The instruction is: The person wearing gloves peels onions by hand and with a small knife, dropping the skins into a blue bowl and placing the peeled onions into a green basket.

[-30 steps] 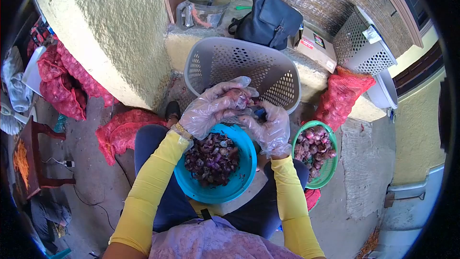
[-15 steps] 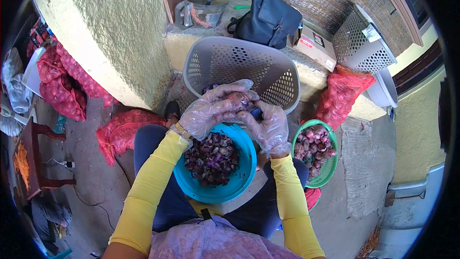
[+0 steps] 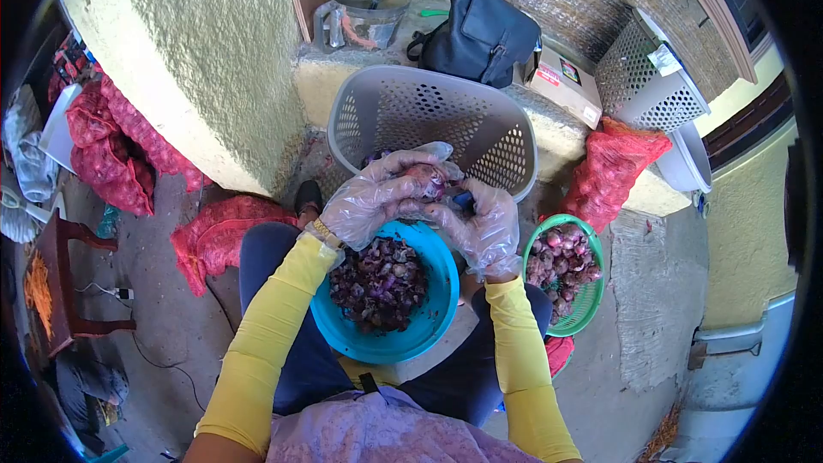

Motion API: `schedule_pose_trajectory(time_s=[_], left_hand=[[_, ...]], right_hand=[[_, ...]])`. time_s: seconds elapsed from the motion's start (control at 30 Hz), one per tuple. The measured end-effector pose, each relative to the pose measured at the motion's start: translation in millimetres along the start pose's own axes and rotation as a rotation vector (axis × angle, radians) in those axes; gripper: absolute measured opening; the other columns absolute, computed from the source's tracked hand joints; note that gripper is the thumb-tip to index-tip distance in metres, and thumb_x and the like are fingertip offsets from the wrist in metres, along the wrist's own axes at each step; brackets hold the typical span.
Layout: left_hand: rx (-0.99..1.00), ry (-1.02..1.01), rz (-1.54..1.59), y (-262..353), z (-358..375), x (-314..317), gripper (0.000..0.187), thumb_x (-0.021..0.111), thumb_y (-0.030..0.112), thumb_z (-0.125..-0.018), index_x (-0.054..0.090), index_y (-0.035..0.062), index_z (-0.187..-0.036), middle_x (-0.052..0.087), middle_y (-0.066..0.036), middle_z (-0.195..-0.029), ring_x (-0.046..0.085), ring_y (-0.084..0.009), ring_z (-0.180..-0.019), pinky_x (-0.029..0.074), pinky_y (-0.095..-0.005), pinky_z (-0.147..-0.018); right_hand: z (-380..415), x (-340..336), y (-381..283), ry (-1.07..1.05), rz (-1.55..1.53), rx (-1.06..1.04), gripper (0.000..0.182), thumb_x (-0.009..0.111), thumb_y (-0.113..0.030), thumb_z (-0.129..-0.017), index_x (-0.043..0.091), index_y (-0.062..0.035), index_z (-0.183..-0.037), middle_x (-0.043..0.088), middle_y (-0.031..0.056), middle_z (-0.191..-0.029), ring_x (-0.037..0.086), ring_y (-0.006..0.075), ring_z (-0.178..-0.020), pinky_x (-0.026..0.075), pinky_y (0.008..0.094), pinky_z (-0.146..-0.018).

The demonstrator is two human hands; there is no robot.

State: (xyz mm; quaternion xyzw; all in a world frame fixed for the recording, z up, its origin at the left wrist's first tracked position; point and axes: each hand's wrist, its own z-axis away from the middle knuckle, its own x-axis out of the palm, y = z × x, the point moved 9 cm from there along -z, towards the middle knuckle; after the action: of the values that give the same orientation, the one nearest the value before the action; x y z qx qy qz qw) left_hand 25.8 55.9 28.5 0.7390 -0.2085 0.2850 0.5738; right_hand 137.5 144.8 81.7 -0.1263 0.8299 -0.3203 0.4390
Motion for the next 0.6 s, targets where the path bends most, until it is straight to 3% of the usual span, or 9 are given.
schedule_pose_trajectory(time_s=[0.03,0.27,0.33,0.6], left_hand=[[-0.001,0.013,-0.024,-2,0,-2,0.052,0.068,0.022,-0.102,0.051,0.0031,-0.148,0.052,-0.02,-0.153,0.057,-0.029,-0.138,0.053,-0.0424,-0.111],[0.042,0.038,-0.049,-2,0,-3,0.05,0.068,0.022,-0.102,0.052,0.0029,-0.146,0.054,-0.019,-0.15,0.056,-0.0273,-0.139,0.054,-0.0414,-0.11],[0.022,0.043,-0.056,-5,1,-8,0.05,0.068,0.022,-0.102,0.052,0.0032,-0.145,0.054,-0.019,-0.151,0.055,-0.0273,-0.139,0.054,-0.0413,-0.11],[0.025,0.029,-0.042,-3,0,-4,0.052,0.07,0.023,-0.101,0.052,0.004,-0.145,0.056,-0.019,-0.148,0.058,-0.0277,-0.136,0.054,-0.0405,-0.11]], right_hand=[[0,-3,-1,0.04,0.038,-0.02,0.043,0.088,-0.038,-0.083,0.075,-0.0008,-0.099,0.071,0.016,-0.074,0.069,0.03,-0.064,0.053,0.0395,-0.063],[-1,-2,-3,0.042,-0.054,0.015,0.042,0.088,-0.038,-0.083,0.075,-0.0006,-0.098,0.071,0.0162,-0.073,0.067,0.0292,-0.06,0.051,0.0385,-0.061],[0,2,0,0.003,-0.035,0.043,0.042,0.087,-0.04,-0.084,0.073,-0.0013,-0.093,0.069,0.0209,-0.075,0.071,0.0415,-0.07,0.053,0.0435,-0.061],[1,11,-1,-0.06,-0.006,0.024,0.037,0.083,-0.038,-0.089,0.073,-0.0023,-0.09,0.068,0.0193,-0.072,0.069,0.0393,-0.064,0.051,0.0438,-0.059]])
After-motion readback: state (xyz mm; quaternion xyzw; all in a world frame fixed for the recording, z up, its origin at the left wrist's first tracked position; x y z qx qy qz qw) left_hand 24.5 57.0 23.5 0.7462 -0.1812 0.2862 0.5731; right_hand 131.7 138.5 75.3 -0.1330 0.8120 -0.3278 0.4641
